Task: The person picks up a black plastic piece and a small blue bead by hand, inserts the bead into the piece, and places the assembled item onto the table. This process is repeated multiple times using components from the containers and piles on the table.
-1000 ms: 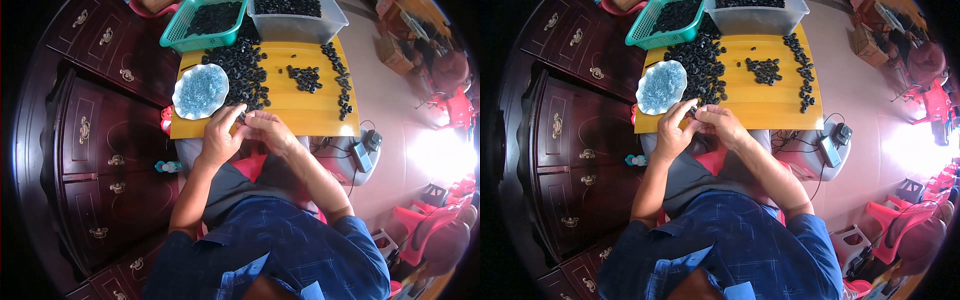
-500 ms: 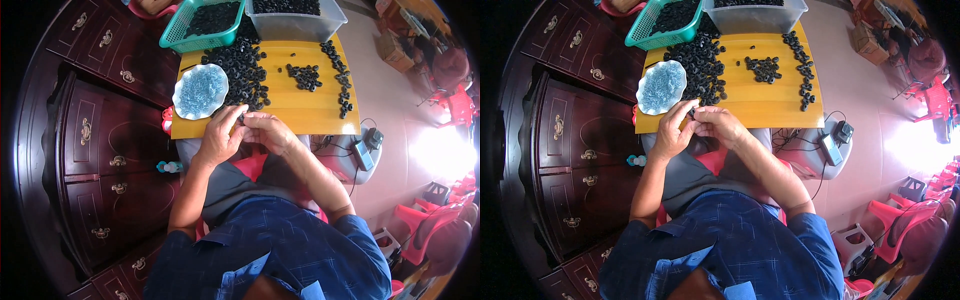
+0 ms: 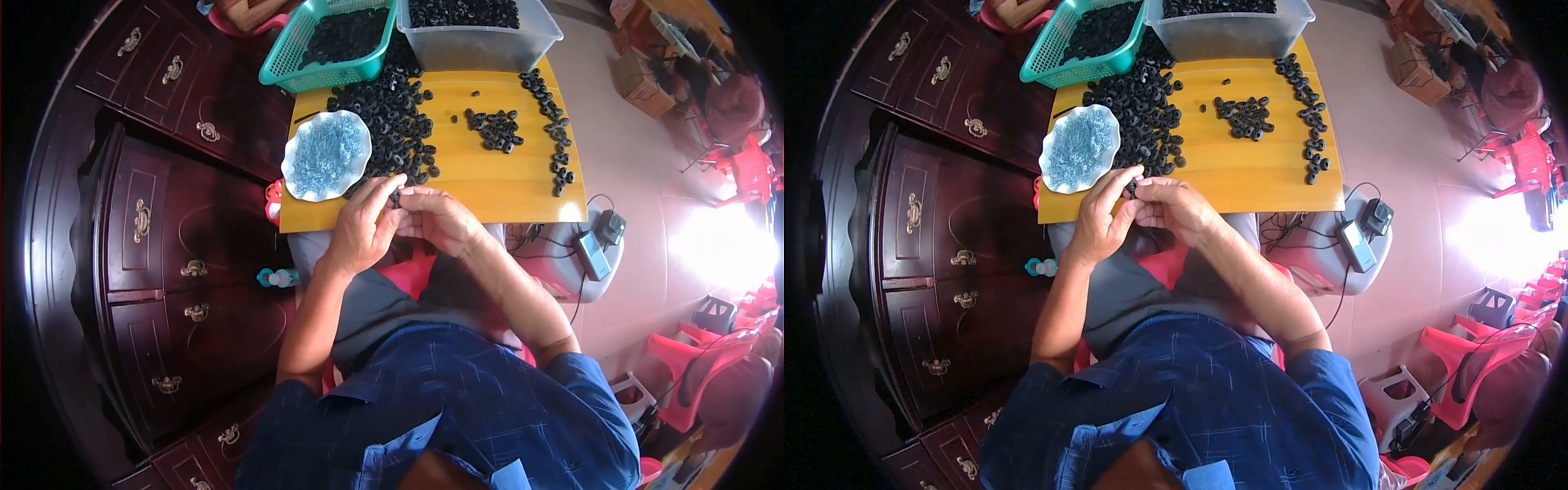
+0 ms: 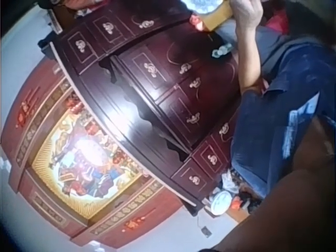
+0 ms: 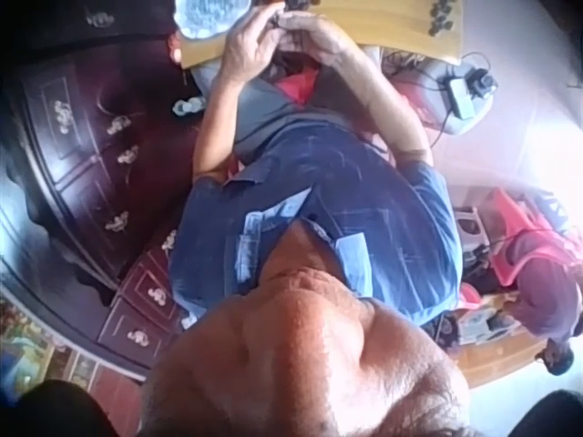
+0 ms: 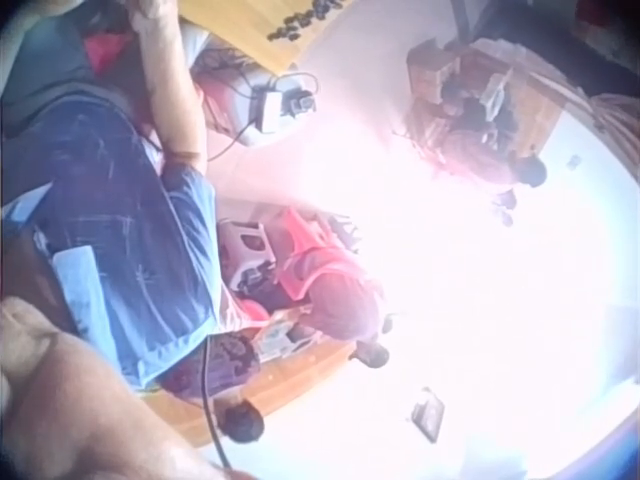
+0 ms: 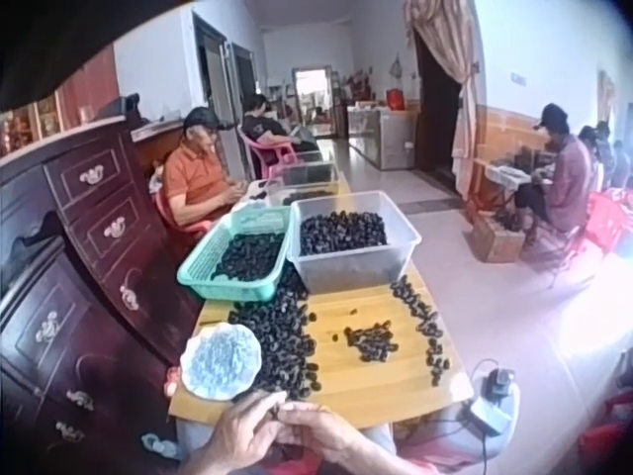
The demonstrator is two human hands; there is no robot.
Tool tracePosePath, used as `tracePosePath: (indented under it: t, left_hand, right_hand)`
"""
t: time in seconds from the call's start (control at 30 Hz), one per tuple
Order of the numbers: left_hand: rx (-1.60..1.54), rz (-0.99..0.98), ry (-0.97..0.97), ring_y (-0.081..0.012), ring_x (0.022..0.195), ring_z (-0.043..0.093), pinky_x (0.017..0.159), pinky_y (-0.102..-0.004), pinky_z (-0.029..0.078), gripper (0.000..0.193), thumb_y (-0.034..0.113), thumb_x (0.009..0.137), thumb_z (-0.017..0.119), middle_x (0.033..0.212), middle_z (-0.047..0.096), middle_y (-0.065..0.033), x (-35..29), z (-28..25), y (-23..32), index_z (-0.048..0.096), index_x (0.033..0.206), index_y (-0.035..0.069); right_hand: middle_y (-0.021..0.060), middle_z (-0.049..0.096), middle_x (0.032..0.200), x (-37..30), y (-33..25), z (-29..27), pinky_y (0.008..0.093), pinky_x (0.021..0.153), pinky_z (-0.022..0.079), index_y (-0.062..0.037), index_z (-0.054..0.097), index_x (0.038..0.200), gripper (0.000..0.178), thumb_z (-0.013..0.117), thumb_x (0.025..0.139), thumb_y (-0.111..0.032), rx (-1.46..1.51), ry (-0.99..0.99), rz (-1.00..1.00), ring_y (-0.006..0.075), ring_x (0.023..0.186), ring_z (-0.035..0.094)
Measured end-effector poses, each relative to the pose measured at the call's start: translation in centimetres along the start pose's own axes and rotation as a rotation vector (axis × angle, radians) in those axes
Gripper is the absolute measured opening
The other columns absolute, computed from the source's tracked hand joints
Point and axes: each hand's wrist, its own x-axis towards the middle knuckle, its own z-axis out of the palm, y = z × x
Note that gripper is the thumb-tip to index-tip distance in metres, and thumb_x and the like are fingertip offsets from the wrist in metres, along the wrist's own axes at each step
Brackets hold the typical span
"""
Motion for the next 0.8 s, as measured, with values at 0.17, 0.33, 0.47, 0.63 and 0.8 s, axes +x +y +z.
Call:
tracePosePath:
  t: [0.17,0.33,0.47,0.63,0.8]
  left_hand:
    - [-0.031,-0.021,0.017,-0.0347,0.095,0.064,0.082,-0.0384,0.052,0.043,-0.004,0.083,0.062,0.111,0.063,-0.0188,-0.1,0.1,-0.4,0.057,0.126,-0.001]
    - [-0.076,-0.059,0.054,-0.0214,0.08,0.063,0.073,-0.0314,0.052,0.046,-0.008,0.075,0.07,0.103,0.063,-0.0116,-0.2,0.2,0.3,0.063,0.119,0.002]
    - [-0.127,-0.116,0.033,-0.0148,0.079,0.062,0.07,-0.0277,0.051,0.038,-0.004,0.08,0.072,0.098,0.062,-0.0069,-0.8,-0.3,0.1,0.065,0.117,0.001]
    - [-0.314,-0.17,0.015,-0.0096,0.078,0.06,0.067,-0.0234,0.049,0.02,0.002,0.092,0.065,0.094,0.062,-0.0041,-1.4,-1.0,-0.7,0.067,0.111,-0.002]
    - [-0.497,-0.371,-0.005,-0.0063,0.077,0.06,0.071,-0.0211,0.05,0.015,0.001,0.096,0.06,0.091,0.064,-0.001,-2.5,-0.7,-1.8,0.065,0.109,-0.001]
  right_hand:
    - [0.0017,0.069,0.097,-0.3,-0.3,0.7,0.0283,0.086,0.054,-0.0066,0.065,0.112,0.023,0.057,0.102,-0.025,-0.124,-0.011,0.04,0.0118,0.086,0.067]
    - [-0.002,0.066,0.094,-0.2,-0.1,0.2,0.0234,0.083,0.052,-0.008,0.066,0.108,0.02,0.061,0.101,-0.025,-0.238,0.001,-0.046,0.0065,0.085,0.062]
    - [-0.0033,0.062,0.088,-0.6,-0.6,0.6,0.0226,0.078,0.05,-0.007,0.065,0.1,0.019,0.061,0.101,-0.026,-0.389,-0.105,-0.105,0.0046,0.079,0.057]
    - [0.0021,0.066,0.087,-1.2,-1.3,1.6,0.0232,0.072,0.052,-0.0017,0.065,0.098,0.02,0.058,0.102,-0.02,-0.613,-0.048,-0.134,0.0086,0.078,0.063]
    - [0.0044,0.07,0.09,-1.0,-0.9,1.6,0.0213,0.07,0.053,-0.0008,0.065,0.098,0.02,0.065,0.099,-0.02,-0.593,-0.01,-0.19,0.0078,0.075,0.064]
